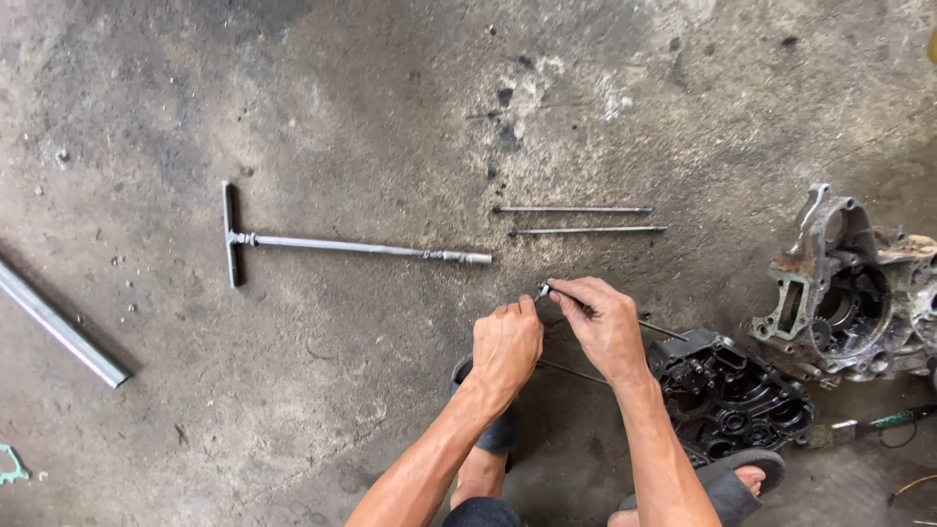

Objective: Adjusting and loosening long engine block studs using a T-handle socket wrench and a small open-end wrench.

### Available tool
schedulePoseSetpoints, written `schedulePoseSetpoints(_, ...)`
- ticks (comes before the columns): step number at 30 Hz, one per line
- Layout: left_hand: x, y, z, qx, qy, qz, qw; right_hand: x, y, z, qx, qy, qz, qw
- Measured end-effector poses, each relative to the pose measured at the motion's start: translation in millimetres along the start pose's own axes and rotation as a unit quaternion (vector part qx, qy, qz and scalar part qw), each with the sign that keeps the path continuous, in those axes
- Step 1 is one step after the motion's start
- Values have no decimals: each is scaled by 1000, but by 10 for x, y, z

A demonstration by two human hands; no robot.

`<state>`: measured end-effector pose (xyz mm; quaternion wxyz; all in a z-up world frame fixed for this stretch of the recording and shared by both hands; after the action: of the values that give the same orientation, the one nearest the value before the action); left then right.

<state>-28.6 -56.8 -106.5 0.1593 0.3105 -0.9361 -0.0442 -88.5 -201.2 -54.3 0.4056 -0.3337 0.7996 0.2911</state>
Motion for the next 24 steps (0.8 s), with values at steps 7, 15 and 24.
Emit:
schedulePoseSetpoints(7, -51, 13, -25, -3, -28, 15, 999, 6, -48, 79, -11, -8, 31, 999)
schedulePoseSetpoints(15, -999, -312, -824, 215, 50, -24, 975, -38, -14, 88, -2, -24, 58, 998)
schedulePoseSetpoints(24, -4414, -254, -858, 52, -11, -348, 936, 42, -88, 103, 7, -17, 52, 998)
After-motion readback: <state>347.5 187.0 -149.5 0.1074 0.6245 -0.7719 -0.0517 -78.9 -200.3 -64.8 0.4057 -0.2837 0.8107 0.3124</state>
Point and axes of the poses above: each hand's wrist, its own y-axis away from the middle knuckle, its own z-axis out of the palm, x = y × z, the point moved 1 cm from there along -y, towards the middle knuckle, and after that the axes turned 2 degrees about x, right-handed, at the moved point
